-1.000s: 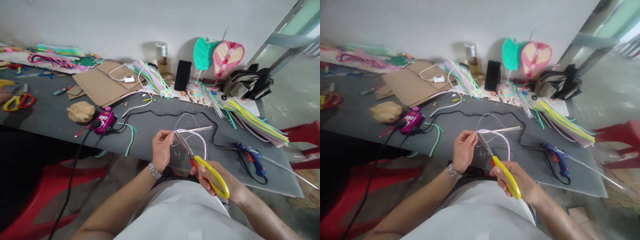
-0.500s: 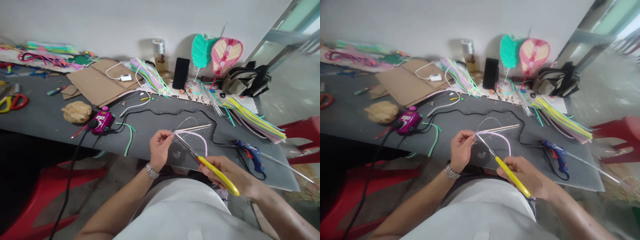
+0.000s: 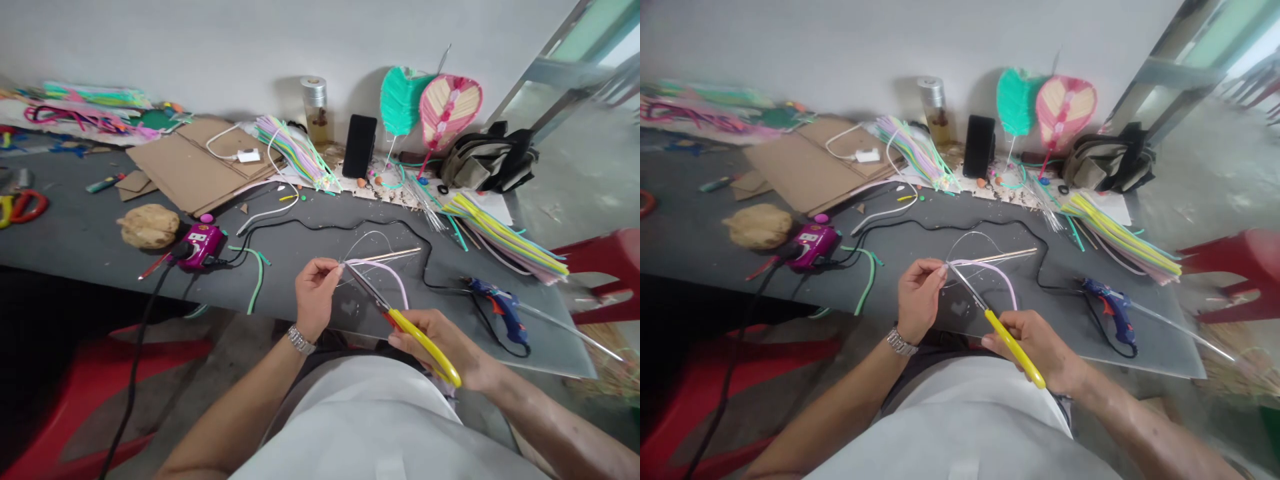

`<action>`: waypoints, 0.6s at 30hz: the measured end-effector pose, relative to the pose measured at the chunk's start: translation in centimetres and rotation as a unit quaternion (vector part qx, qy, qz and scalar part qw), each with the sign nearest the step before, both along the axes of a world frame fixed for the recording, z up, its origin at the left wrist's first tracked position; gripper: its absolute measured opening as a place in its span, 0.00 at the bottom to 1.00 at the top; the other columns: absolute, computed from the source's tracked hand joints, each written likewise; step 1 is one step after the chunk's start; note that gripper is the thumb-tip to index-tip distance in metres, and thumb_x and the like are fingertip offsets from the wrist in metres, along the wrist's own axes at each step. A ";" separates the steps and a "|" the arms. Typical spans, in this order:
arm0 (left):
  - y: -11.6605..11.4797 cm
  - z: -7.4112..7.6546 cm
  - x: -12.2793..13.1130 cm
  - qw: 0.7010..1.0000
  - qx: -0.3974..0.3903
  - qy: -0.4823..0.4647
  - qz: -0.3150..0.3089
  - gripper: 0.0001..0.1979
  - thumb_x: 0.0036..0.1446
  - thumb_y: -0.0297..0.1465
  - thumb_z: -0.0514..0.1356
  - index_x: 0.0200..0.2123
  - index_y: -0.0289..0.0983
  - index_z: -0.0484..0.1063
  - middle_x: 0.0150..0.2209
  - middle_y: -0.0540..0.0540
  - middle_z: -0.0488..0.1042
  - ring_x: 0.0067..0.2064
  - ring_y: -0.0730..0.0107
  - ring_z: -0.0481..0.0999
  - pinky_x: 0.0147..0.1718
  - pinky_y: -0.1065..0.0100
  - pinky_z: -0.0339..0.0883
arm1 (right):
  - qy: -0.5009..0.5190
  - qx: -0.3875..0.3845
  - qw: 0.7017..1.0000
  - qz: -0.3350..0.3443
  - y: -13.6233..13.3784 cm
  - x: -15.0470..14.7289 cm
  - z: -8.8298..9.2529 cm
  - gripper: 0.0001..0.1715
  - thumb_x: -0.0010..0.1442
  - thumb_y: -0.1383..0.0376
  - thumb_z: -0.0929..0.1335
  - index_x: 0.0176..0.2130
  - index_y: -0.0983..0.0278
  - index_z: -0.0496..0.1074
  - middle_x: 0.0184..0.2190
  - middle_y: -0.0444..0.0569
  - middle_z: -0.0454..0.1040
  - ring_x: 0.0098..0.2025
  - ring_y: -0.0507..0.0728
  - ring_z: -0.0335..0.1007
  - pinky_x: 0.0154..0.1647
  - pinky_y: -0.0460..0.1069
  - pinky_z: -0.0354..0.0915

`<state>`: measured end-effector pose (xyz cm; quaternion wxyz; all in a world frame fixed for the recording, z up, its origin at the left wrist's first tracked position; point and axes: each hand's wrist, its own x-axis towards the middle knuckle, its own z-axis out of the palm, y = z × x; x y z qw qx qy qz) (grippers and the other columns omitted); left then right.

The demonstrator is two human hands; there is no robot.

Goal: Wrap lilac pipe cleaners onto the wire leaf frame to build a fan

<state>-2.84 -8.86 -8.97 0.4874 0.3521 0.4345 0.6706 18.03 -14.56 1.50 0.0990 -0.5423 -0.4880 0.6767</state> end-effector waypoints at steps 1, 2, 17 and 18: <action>0.0 0.2 0.0 1.000 -0.006 -0.003 0.003 0.06 0.53 0.31 0.70 0.30 0.37 0.76 0.31 0.49 0.74 0.31 0.74 0.69 0.32 0.70 0.64 | 0.003 0.005 1.000 -0.003 0.0 -0.1 -0.1 0.29 0.55 0.42 0.73 0.29 0.61 0.62 0.17 0.34 0.54 0.18 0.45 0.45 0.18 0.44 0.42; 0.0 0.4 0.1 1.000 -0.015 -0.009 0.006 0.06 0.53 0.31 0.70 0.29 0.37 0.76 0.30 0.49 0.74 0.30 0.75 0.68 0.32 0.71 0.63 | 0.002 0.012 1.000 -0.003 0.0 -0.1 -0.2 0.29 0.55 0.42 0.73 0.29 0.61 0.62 0.17 0.34 0.54 0.18 0.45 0.45 0.17 0.44 0.42; 2.6 1.1 -4.3 0.993 -0.066 -0.039 0.094 0.10 0.45 0.31 0.70 0.26 0.36 0.71 0.21 0.54 0.68 0.24 0.78 0.63 0.24 0.73 0.56 | -0.128 0.250 0.930 -0.237 3.6 5.6 0.0 0.30 0.53 0.40 0.74 0.38 0.62 0.73 0.18 0.40 0.63 0.18 0.50 0.57 0.19 0.47 0.53; 2.6 1.0 -4.4 0.992 -0.068 -0.030 0.102 0.11 0.44 0.32 0.70 0.26 0.36 0.71 0.21 0.54 0.68 0.23 0.78 0.63 0.24 0.73 0.56 | -0.123 0.264 0.925 -0.244 4.2 5.7 0.3 0.30 0.54 0.40 0.74 0.39 0.62 0.73 0.19 0.41 0.64 0.19 0.51 0.58 0.20 0.48 0.54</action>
